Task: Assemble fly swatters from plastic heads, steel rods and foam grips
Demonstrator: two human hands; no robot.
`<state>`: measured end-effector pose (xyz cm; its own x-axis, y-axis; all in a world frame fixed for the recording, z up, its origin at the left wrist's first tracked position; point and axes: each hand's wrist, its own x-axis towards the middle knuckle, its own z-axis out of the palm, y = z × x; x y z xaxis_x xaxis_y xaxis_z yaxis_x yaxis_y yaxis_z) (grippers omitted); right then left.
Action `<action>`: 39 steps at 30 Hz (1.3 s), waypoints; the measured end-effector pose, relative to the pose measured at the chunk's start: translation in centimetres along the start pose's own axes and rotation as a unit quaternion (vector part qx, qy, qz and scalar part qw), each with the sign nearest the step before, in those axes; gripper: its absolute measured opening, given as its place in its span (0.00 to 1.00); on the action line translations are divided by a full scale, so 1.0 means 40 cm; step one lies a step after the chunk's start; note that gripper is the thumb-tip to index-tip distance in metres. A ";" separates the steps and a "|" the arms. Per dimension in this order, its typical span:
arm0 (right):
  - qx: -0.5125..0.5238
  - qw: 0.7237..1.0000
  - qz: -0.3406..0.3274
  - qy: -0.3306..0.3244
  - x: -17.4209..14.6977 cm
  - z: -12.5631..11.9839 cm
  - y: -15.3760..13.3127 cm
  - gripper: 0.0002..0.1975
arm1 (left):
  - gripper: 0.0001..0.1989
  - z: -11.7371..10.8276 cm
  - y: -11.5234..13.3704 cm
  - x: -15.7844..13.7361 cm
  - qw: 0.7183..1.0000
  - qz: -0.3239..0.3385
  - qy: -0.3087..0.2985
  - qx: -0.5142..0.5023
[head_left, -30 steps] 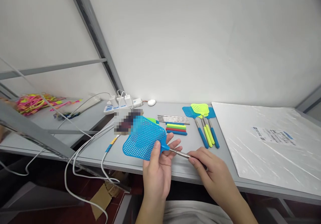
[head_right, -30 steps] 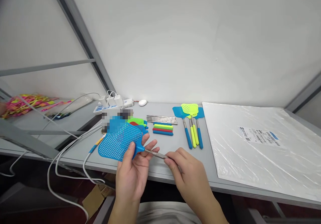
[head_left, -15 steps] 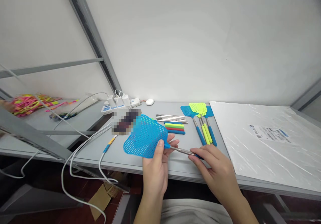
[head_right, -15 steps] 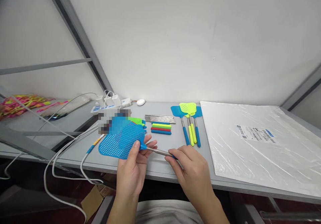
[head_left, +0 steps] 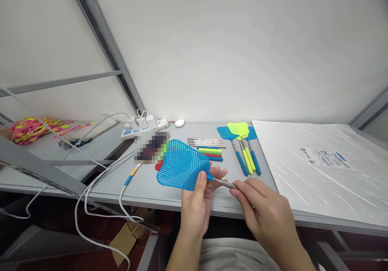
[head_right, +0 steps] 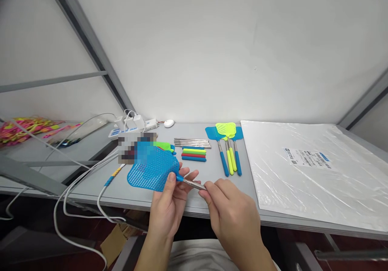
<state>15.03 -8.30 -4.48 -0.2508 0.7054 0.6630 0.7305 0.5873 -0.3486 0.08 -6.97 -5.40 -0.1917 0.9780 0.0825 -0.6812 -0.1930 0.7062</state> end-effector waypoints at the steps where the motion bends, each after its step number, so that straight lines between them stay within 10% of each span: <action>1: -0.004 1.000 0.004 -0.006 -0.003 -0.004 -0.004 0.08 | 0.13 0.000 -0.001 -0.002 1.000 -0.003 -0.002 -0.003; 14: 0.199 0.940 0.175 -0.213 0.034 -0.017 -0.007 0.18 | 0.16 -0.007 -0.005 -0.001 0.999 -0.030 0.034 0.022; 25: -0.041 0.991 0.049 -0.113 0.004 0.013 0.063 0.10 | 0.19 0.002 -0.023 0.006 0.987 -0.014 0.157 -0.039; 31: -0.054 0.989 0.011 -0.141 0.010 0.000 0.037 0.11 | 0.18 0.015 -0.045 -0.020 0.994 -0.055 0.079 -0.043; 39: 0.112 0.943 0.132 -0.286 0.031 -0.050 0.029 0.19 | 0.15 0.011 -0.052 -0.041 1.000 -0.025 -0.006 0.000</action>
<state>16.82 -7.54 -2.72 -0.4272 0.8995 0.0911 0.6789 0.3857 -0.6247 2.11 -8.12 -6.70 -0.1486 0.9873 0.0558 -0.6900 -0.1439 0.7093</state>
